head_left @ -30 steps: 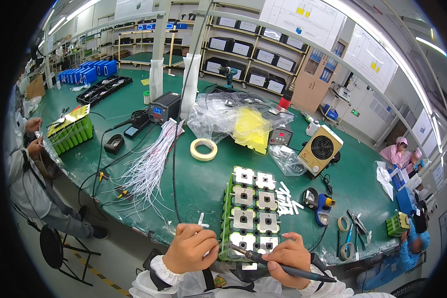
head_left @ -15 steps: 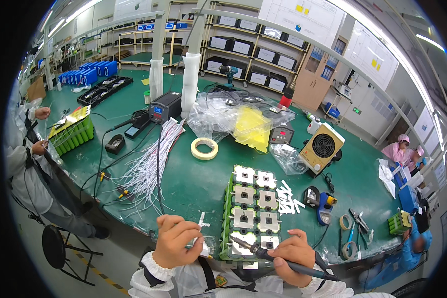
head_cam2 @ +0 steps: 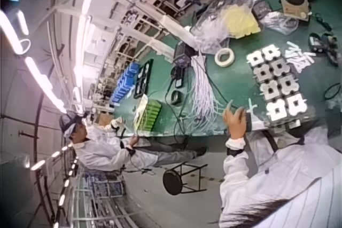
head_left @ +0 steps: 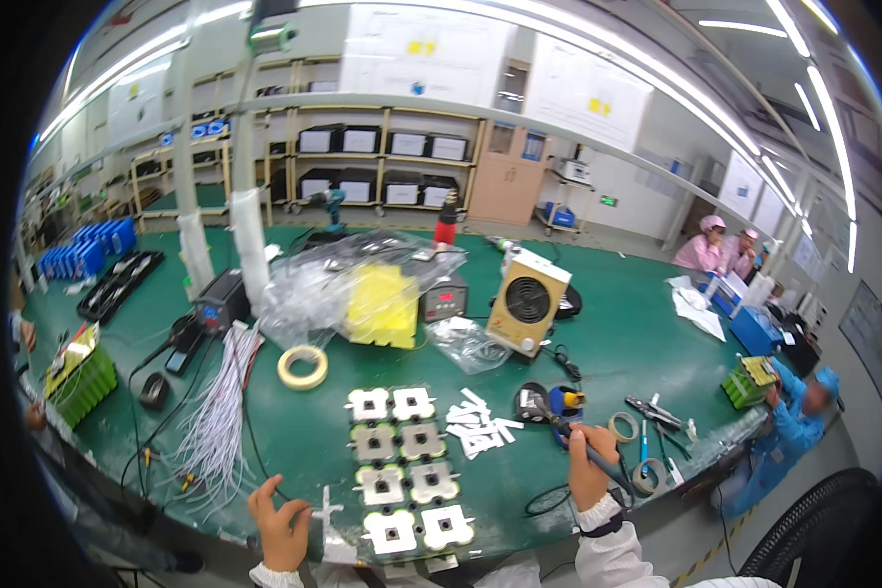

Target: Soldering electrical wires and connectors onto a lithium-ion battery pack at a manufacturing station.

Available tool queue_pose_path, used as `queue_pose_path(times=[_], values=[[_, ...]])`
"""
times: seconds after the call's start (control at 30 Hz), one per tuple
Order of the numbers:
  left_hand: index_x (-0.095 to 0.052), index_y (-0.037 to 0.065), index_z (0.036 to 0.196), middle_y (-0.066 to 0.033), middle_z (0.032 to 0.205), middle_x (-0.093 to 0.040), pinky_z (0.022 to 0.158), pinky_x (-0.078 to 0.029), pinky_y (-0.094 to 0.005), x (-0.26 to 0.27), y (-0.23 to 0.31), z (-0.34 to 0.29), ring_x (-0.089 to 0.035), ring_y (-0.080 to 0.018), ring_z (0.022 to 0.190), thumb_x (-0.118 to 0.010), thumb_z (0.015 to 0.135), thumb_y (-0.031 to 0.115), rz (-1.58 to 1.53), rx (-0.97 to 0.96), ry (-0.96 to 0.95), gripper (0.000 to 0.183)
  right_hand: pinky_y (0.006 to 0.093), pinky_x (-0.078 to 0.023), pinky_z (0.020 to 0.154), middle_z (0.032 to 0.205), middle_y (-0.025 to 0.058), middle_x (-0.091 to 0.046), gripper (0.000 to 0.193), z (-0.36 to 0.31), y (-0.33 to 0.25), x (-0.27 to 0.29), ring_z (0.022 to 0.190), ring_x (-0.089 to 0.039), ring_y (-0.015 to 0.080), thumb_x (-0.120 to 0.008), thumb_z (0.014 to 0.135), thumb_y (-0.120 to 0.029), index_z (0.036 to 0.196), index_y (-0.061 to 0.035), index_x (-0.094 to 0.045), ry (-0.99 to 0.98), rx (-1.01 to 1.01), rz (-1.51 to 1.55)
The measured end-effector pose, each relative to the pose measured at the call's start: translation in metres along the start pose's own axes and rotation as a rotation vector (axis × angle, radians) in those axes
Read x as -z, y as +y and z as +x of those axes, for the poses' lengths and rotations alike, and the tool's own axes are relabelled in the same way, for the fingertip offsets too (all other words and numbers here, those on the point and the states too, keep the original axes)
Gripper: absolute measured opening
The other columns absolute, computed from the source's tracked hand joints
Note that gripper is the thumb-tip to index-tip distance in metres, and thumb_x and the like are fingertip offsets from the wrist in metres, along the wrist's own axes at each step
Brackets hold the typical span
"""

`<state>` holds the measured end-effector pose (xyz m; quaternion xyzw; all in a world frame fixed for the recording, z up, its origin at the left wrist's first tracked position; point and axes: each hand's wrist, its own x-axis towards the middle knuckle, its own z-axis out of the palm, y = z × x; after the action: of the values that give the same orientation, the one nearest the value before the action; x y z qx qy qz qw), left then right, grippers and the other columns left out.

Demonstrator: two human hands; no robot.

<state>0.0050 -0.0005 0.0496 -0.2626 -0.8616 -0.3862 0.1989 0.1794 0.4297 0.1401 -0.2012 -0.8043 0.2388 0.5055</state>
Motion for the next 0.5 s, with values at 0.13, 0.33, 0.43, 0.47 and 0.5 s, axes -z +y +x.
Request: queue_pose_path(times=[0.13,0.33,0.43,0.47,0.5], values=[[-0.074,0.006,0.097,-0.0187,0.132,-0.06,0.103,-0.039,-0.0495,-0.015,-0.013,0.0,-0.053,-0.0382,0.115,-0.077,0.078,0.005,0.113,-0.032,-0.039,0.019,0.0425,-0.05,0.082,0.093,0.0174,-0.072,0.021,-0.007,0.062,-0.019,0.089,-0.067,0.0331,-0.067,0.095,-0.018,0.103,-0.0014,-0.075,0.039,0.02,-0.103],[-0.077,0.003,0.106,-0.0258,0.139,-0.057,0.104,-0.04,-0.0543,-0.018,-0.014,-0.001,-0.053,-0.0442,0.122,-0.076,0.088,0.007,0.223,0.014,-0.112,0.019,0.0452,-0.052,0.078,0.088,0.017,-0.072,0.021,0.003,0.09,-0.033,0.083,-0.067,0.0372,-0.067,0.095,-0.02,0.105,-0.0027,-0.075,-0.081,-0.077,-0.049],[-0.078,0.004,0.104,-0.0251,0.141,-0.056,0.105,-0.04,-0.055,-0.022,-0.013,-0.002,-0.052,-0.0444,0.124,-0.074,0.089,0.008,0.246,0.048,-0.095,0.016,0.046,-0.051,0.071,0.083,0.0174,-0.07,0.018,0.011,0.092,-0.007,0.078,-0.065,0.0376,-0.065,0.095,-0.017,0.099,-0.0015,-0.074,0.128,-0.052,-0.07],[-0.078,0.004,0.104,-0.0249,0.141,-0.056,0.105,-0.04,-0.0552,-0.023,-0.014,-0.001,-0.052,-0.0446,0.124,-0.074,0.089,0.008,0.264,0.033,-0.094,0.015,0.0465,-0.051,0.068,0.08,0.0173,-0.069,0.017,0.015,0.093,0.002,0.076,-0.065,0.0378,-0.063,0.094,-0.015,0.095,-0.0009,-0.073,0.256,-0.045,-0.104],[-0.078,0.005,0.103,-0.0247,0.142,-0.056,0.106,-0.04,-0.0555,-0.024,-0.014,0.0,-0.052,-0.0447,0.125,-0.073,0.09,0.008,0.285,0.02,-0.095,0.015,0.0465,-0.051,0.068,0.08,0.0173,-0.069,0.017,0.018,0.096,0.009,0.076,-0.065,0.0378,-0.063,0.094,-0.015,0.095,-0.0009,-0.073,0.24,-0.052,-0.115]])
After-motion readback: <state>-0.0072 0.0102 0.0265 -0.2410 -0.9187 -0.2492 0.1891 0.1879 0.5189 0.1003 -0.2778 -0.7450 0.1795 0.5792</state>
